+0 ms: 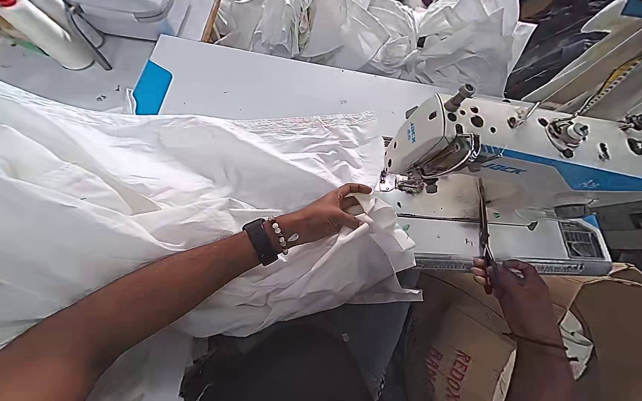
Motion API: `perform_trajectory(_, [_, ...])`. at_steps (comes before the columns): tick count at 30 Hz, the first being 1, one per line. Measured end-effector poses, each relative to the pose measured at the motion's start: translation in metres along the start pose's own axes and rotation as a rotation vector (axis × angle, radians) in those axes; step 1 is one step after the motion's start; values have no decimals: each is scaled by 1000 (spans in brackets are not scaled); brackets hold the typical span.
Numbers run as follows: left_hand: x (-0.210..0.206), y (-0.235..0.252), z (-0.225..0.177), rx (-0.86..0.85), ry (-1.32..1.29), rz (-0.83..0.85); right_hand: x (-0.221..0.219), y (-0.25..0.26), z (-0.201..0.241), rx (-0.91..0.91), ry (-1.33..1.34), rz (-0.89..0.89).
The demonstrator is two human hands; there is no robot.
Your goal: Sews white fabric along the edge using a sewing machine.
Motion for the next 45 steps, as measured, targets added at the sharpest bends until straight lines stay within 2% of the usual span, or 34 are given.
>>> perform_trajectory(3, [3, -2, -6, 35, 17, 210, -6, -36, -17, -75, 745, 232])
perform_trajectory(5, [5, -2, -8, 56, 60, 297, -27, -65, -12, -57, 997, 484])
perform_trajectory(7, [8, -3, -8, 81, 98, 329, -56, -89, -5, -62, 966, 657])
perform_trajectory(10, [9, -1, -8, 91, 104, 383, -100, -96, 15, -133, 713, 798])
perform_trajectory(15, [9, -2, -9, 59, 238, 412, -128, -84, 36, -131, 576, 999])
perform_trajectory(17, [2, -11, -10, 27, 505, 469, -117, -90, 45, -68, 521, 978])
perform_trajectory(18, [-7, -21, -8, 3, 638, 543, -105, -92, 50, -36, 498, 901])
perform_trajectory(20, [-27, -47, -3, -2, 774, 816, -75, -93, 57, 11, 415, 653])
perform_trajectory(21, [-34, -55, -3, -41, 793, 908, -62, -88, 58, 31, 336, 511])
perform_trajectory(22, [-36, -53, -11, -103, 822, 915, -53, -77, 58, 57, 198, 369])
perform_trajectory(23, [-33, -43, -30, -161, 862, 831, -48, -64, 56, 76, -21, 239])
perform_trajectory(24, [-26, -25, -55, -214, 972, 660, -46, -48, 53, 89, -293, 143])
perform_trajectory(26, [-5, 26, -99, -289, 1386, 130, -48, -18, 56, 80, -873, 57])
perform_trajectory(27, [11, 51, -107, -273, 1561, -109, -58, -14, 63, 87, -1046, 48])
perform_trajectory(28, [31, 74, -107, -250, 1677, -268, -75, -19, 74, 171, -1136, 42])
perform_trajectory(30, [83, 104, -96, -202, 1766, -354, -124, -45, 91, 509, -1085, 98])
perform_trajectory(31, [112, 111, -91, -230, 1816, -417, -153, -59, 90, 649, -1009, 197])
perform_trajectory(33, [162, 107, -94, -309, 1837, -559, -205, -80, 54, 799, -1001, 375])
perform_trajectory(34, [179, 96, -100, -318, 1847, -575, -221, -87, 28, 874, -1044, 383])
perform_trajectory(36, [184, 69, -100, -312, 1881, -488, -227, -106, -11, 1110, -938, 215])
perform_trajectory(37, [177, 48, -91, -316, 1890, -432, -223, -118, -24, 1190, -849, 189])
perform_trajectory(38, [166, 26, -77, -343, 1897, -388, -223, -127, -36, 1194, -797, 250])
perform_trajectory(39, [150, 4, -60, -370, 1900, -340, -232, -134, -50, 1078, -812, 376])
perform_trajectory(41, [107, -35, -24, -418, 1908, -218, -265, -135, -77, 579, -912, 718])
perform_trajectory(43, [63, -49, -8, -526, 1897, -171, -309, -115, -98, 298, -980, 778])
perform_trajectory(45, [28, -38, -9, -588, 1804, -233, -331, -105, -100, 26, -952, 834])
Point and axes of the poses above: each hand's wrist, its own y-axis towards the middle knuckle, its own x-axis out of the back of the hand, z = x × y, the point moved 3 cm from there along y, towards the middle knuckle, and after that the axes turned 3 degrees about y, right-handed, at the moved point
